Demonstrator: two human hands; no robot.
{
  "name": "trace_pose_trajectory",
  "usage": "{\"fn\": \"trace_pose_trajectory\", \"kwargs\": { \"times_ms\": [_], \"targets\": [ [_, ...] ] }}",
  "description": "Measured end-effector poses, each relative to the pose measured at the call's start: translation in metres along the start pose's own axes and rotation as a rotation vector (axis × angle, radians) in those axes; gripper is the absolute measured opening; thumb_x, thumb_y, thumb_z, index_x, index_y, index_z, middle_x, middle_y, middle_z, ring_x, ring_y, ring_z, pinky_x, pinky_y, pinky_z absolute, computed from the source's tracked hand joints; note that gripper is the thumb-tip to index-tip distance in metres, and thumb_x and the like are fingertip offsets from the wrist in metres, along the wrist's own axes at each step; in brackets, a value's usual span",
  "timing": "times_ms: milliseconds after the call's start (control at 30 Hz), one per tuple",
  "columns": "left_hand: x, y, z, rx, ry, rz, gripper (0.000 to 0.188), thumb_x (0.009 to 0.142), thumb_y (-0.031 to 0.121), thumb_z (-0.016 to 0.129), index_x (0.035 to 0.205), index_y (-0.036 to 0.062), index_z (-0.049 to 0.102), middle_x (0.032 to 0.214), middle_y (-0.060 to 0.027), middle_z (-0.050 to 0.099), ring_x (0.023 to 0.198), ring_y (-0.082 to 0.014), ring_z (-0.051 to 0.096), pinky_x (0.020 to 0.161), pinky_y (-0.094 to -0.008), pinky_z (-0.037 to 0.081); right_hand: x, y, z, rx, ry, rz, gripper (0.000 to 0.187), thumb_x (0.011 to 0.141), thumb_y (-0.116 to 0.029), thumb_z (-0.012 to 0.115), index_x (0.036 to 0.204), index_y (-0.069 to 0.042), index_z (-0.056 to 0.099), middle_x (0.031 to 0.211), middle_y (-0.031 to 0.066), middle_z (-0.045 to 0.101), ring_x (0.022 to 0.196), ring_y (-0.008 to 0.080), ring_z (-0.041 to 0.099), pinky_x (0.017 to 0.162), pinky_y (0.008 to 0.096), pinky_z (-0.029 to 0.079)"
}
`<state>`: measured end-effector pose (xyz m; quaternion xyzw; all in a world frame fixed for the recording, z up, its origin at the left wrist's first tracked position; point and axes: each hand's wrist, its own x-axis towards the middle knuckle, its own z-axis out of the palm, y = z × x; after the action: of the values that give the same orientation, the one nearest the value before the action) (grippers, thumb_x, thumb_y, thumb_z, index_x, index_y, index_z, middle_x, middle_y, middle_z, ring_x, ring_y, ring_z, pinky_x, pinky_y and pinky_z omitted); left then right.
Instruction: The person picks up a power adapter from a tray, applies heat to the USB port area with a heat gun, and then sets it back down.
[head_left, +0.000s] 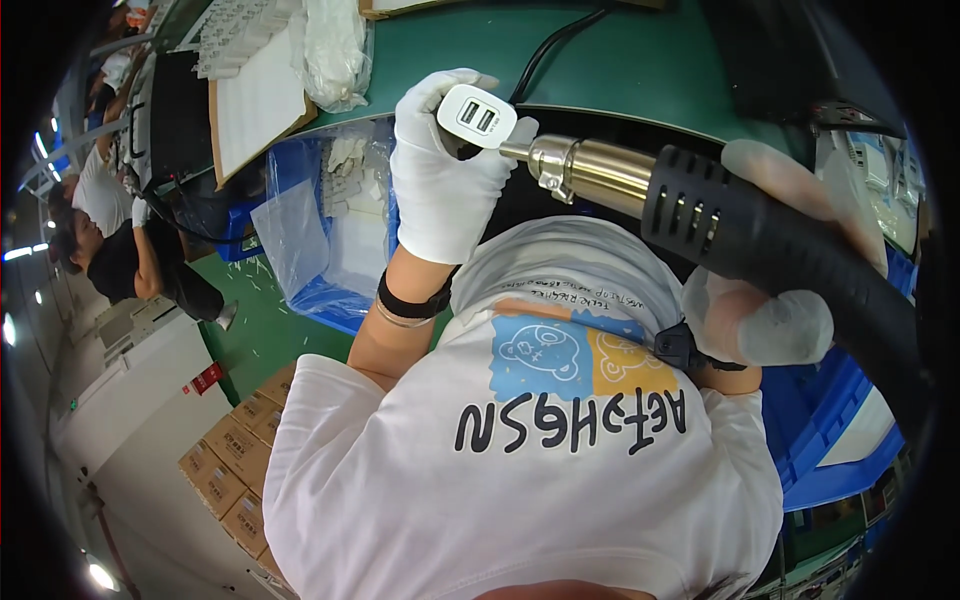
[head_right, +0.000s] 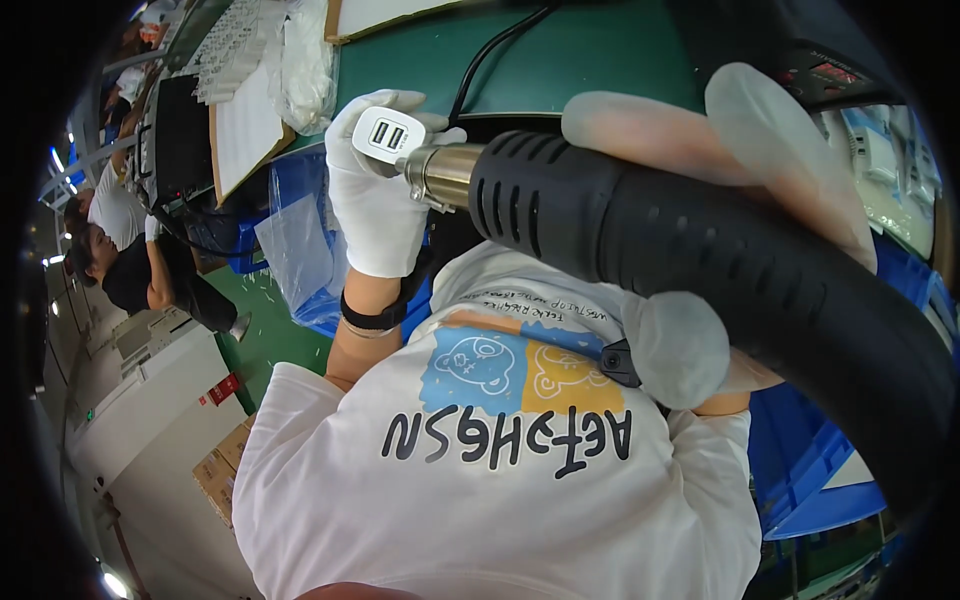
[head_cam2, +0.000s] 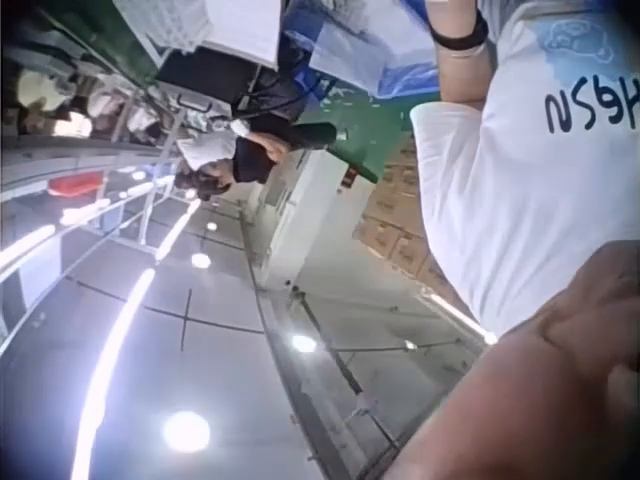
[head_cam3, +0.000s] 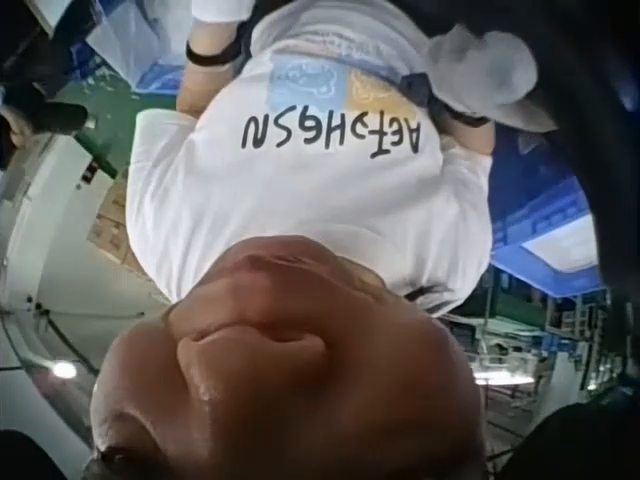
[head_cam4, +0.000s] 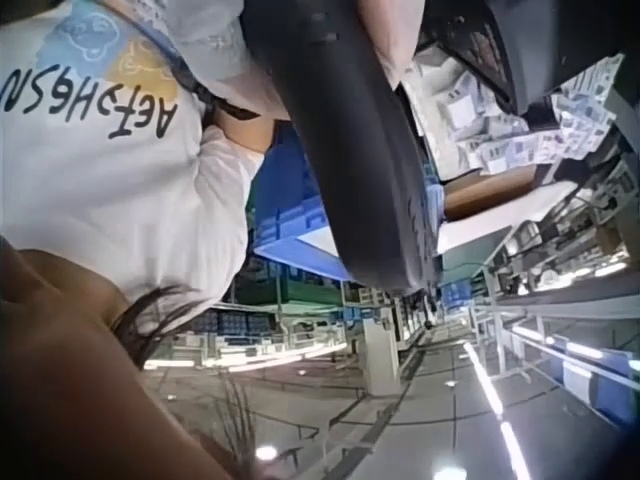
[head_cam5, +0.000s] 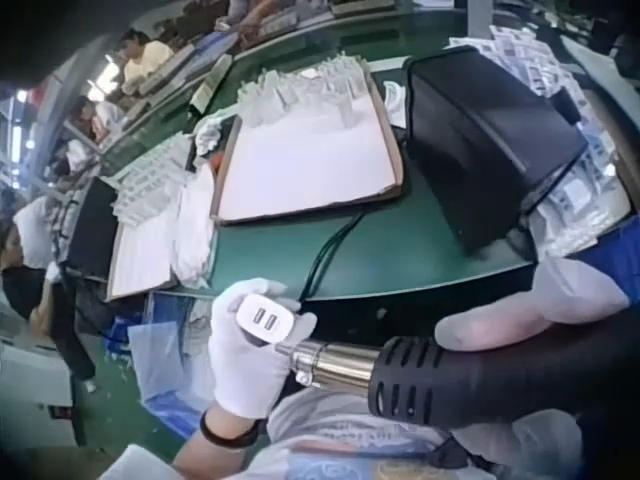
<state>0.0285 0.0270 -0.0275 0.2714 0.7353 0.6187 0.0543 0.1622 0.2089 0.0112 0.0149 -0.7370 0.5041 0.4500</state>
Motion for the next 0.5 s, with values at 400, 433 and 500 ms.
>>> {"fn": "trace_pose_trajectory", "kwargs": {
  "times_ms": [400, 433, 500],
  "targets": [
    [-0.001, 0.019, -0.001, -0.093, -0.136, -0.228, 0.054, 0.073, -0.008, 0.071, 0.119, 0.004, 0.045, 0.106, -0.0084, 0.058, 0.09, -0.0115, 0.06, 0.08, -0.0247, 0.051, 0.008, 0.016, -0.019, -0.002, 0.085, -0.078, 0.045, 0.092, -0.029, 0.054, 0.125, -0.001, 0.046, 0.09, 0.022, 0.065, 0.074, 0.027, 0.064, 0.063, 0.0348, 0.057],
    [-0.003, 0.019, -0.002, -0.096, -0.151, -0.228, 0.054, 0.073, -0.009, 0.07, 0.119, 0.0038, 0.046, 0.107, -0.0085, 0.058, 0.09, -0.0118, 0.06, 0.081, -0.0251, 0.051, 0.005, 0.015, -0.011, -0.038, 0.105, -0.071, 0.043, 0.092, -0.027, 0.053, 0.126, -0.001, 0.045, 0.088, 0.0219, 0.065, 0.071, 0.0264, 0.063, 0.061, 0.0359, 0.056],
    [-0.005, 0.019, -0.001, -0.11, -0.178, -0.23, 0.053, 0.073, -0.009, 0.069, 0.119, 0.0036, 0.046, 0.107, -0.0087, 0.058, 0.09, -0.012, 0.06, 0.081, -0.0256, 0.051, -0.005, 0.011, 0.018, -0.003, 0.286, 0.022, 0.042, 0.092, -0.026, 0.053, 0.126, -0.002, 0.046, 0.084, 0.0211, 0.064, 0.069, 0.0255, 0.063, 0.06, 0.0367, 0.056]
  ]
}}
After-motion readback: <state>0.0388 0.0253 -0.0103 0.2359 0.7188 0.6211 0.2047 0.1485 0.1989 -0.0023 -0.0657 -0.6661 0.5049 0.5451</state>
